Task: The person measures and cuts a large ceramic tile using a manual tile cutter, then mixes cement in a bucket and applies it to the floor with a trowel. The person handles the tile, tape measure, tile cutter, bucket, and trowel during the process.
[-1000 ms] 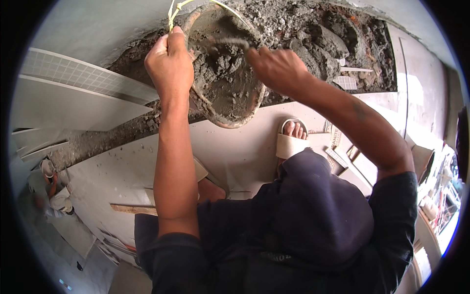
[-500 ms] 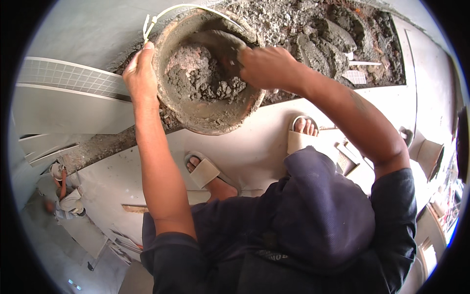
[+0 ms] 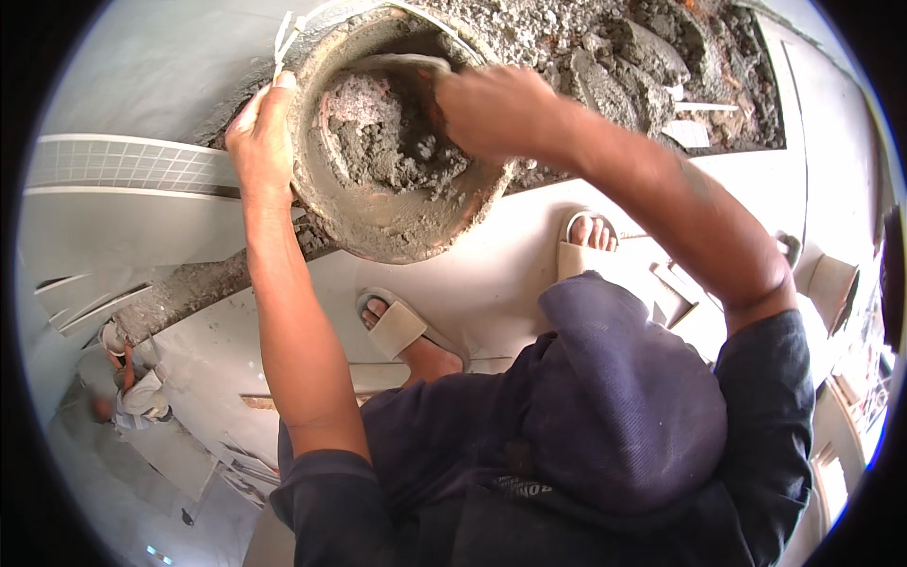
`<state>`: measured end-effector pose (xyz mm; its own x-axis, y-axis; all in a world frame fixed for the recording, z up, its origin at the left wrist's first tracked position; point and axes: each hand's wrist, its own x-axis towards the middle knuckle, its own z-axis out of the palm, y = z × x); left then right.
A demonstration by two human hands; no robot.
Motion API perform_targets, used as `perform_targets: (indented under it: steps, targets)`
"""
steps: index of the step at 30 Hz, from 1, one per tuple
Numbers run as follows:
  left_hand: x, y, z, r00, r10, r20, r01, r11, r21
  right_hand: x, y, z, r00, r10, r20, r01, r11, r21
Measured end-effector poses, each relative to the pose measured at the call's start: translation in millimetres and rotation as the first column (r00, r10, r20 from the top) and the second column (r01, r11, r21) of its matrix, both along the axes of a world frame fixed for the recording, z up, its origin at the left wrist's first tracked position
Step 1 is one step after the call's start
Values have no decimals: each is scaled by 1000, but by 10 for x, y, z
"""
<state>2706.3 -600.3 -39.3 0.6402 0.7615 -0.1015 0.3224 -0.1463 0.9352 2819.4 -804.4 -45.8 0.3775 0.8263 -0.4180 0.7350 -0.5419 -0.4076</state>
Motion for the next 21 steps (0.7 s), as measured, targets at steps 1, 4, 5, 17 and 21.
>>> perform_targets:
  steps: [1, 4, 5, 17, 21]
  targets:
    - [10, 3, 0, 1000, -27, -8, 28, 999, 29, 18, 84, 22, 982, 178, 68, -183, 980, 72]
    - [38, -18, 20, 997, -65, -37, 65, 998, 3, -317, 151, 99, 882, 388, 267, -401, 916, -7]
    - [39, -40, 35, 995, -97, -35, 98, 995, 22, -445, 53, -11, 854, 424, 301, -469, 878, 94]
    - [151, -211, 96, 996, -82, -47, 83, 997, 5, -416, -347, -415, 893, 306, 331, -348, 935, 74]
    - [238, -325, 138, 997, -59, -56, 60, 998, 16, -562, -752, -244, 935, 337, 106, -343, 939, 39]
